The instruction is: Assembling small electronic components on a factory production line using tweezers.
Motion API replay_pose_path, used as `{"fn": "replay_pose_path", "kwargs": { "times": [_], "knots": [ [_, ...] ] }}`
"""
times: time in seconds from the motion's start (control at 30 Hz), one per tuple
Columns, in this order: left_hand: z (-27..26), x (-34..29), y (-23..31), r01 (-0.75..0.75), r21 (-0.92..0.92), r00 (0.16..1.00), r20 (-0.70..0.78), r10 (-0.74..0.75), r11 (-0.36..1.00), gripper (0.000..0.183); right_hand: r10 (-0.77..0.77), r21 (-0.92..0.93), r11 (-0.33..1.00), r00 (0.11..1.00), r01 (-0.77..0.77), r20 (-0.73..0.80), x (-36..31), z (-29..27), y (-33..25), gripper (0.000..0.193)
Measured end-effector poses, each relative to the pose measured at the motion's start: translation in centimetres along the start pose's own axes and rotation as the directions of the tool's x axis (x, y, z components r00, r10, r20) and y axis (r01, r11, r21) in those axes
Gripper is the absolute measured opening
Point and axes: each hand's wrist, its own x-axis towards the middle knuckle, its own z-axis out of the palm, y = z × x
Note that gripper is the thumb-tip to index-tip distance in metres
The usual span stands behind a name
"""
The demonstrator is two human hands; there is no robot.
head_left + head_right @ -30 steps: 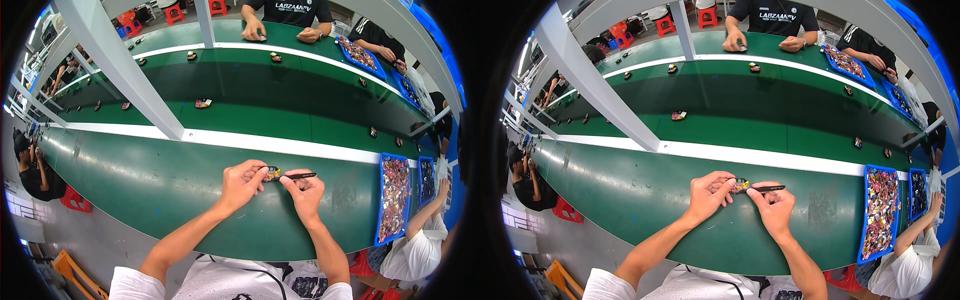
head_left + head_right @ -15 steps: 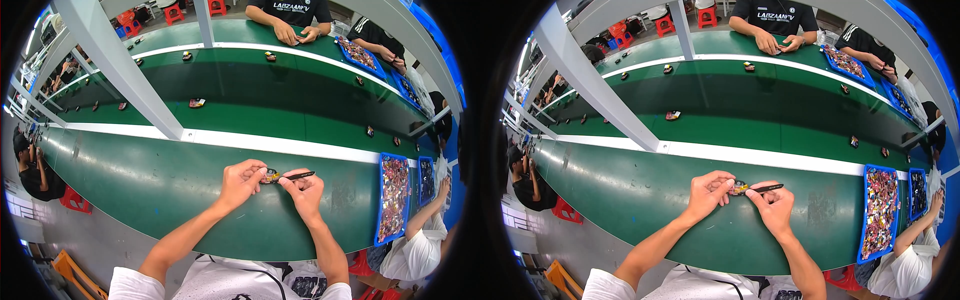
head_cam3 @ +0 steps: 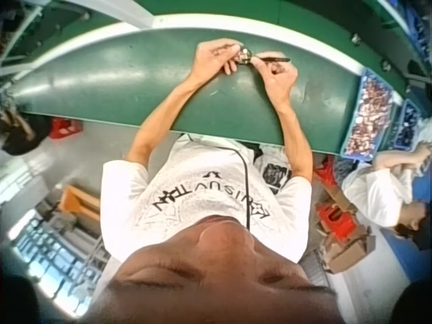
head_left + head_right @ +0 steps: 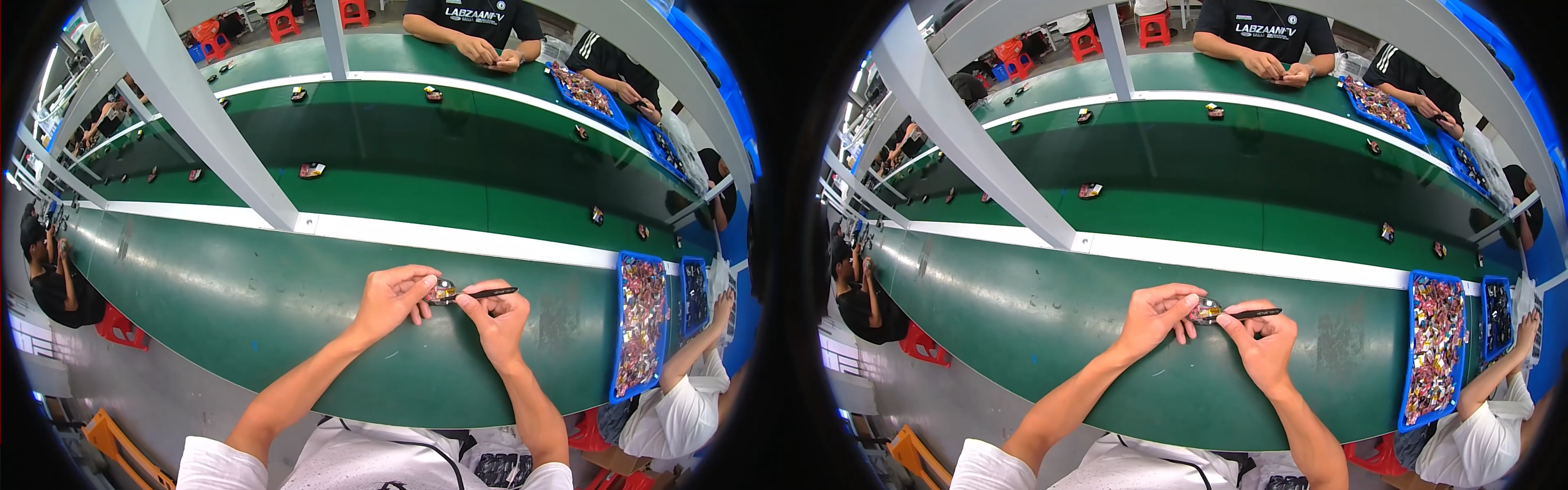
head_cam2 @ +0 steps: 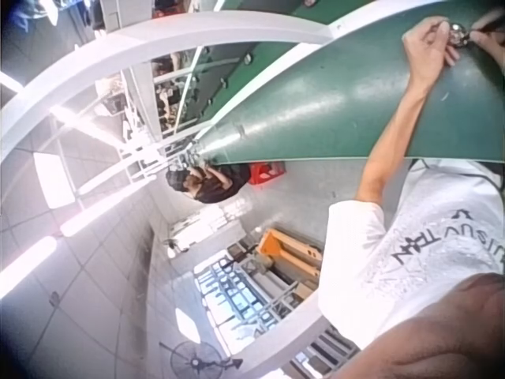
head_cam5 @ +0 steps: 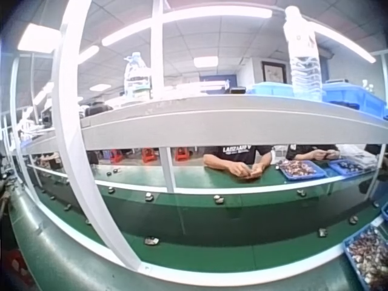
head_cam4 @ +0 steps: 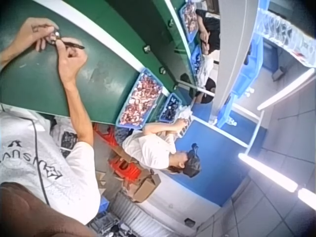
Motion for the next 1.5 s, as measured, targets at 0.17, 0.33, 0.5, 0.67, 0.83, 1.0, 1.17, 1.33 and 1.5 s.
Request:
{"fn": "replay_pose_path", "kwargs": {
  "times": [0.17, 0.33, 0.5, 0.67, 0.83, 1.0, 1.17, 1.33, 1.5],
  "knots": [
    [-0.33, 0.09, -0.05, -0.020, -0.034, 0.995, 0.102, 0.023, 0.999, 0.030, -0.058, 0.020, 0.998, 0.998, 0.059, -0.023, -0.22, 0.01, 0.08, 0.011],
    [-0.30, 0.08, 0.21, -0.034, -0.124, 0.983, 0.174, 0.055, 0.992, 0.033, -0.075, 0.030, 0.997, 0.995, 0.077, -0.061, -0.21, 0.12, -0.17, 0.012],
    [-0.40, 0.09, 0.13, -0.040, -0.123, 0.984, 0.165, 0.060, 0.992, 0.034, -0.136, -0.041, 0.990, 0.987, 0.133, -0.088, -0.54, 0.25, -0.12, 0.011],
    [-0.35, 0.15, 0.24, -0.030, -0.134, 0.987, 0.154, 0.051, 0.991, 0.035, -0.307, -0.232, 0.932, 0.946, 0.278, -0.102, -0.73, 0.40, -0.27, 0.010],
    [-0.27, 0.07, 0.16, -0.040, -0.150, 0.989, 0.134, 0.060, 0.988, 0.036, -0.342, -0.245, 0.918, 0.935, 0.313, -0.089, -0.70, 0.57, -0.56, 0.011],
    [-0.13, -0.05, 0.35, -0.055, -0.149, 0.991, 0.115, 0.073, 0.987, 0.034, -0.364, -0.252, 0.908, 0.928, 0.335, -0.077, -0.67, 0.71, -0.68, 0.011],
    [-0.07, -0.08, 0.36, -0.065, -0.143, 0.992, 0.101, 0.080, 0.988, 0.033, -0.370, -0.260, 0.903, 0.927, 0.342, -0.065, -0.63, 0.63, -0.73, 0.011],
    [-0.02, -0.02, 0.18, -0.068, -0.145, 0.991, 0.101, 0.083, 0.987, 0.032, -0.398, -0.290, 0.883, 0.916, 0.369, -0.047, -0.62, 0.61, -0.77, 0.011],
    [0.01, -0.06, 0.20, -0.064, -0.143, 0.992, 0.096, 0.078, 0.988, 0.032, -0.436, -0.303, 0.860, 0.900, 0.410, -0.021, -0.56, 0.75, -0.78, 0.011]
  ]
}}
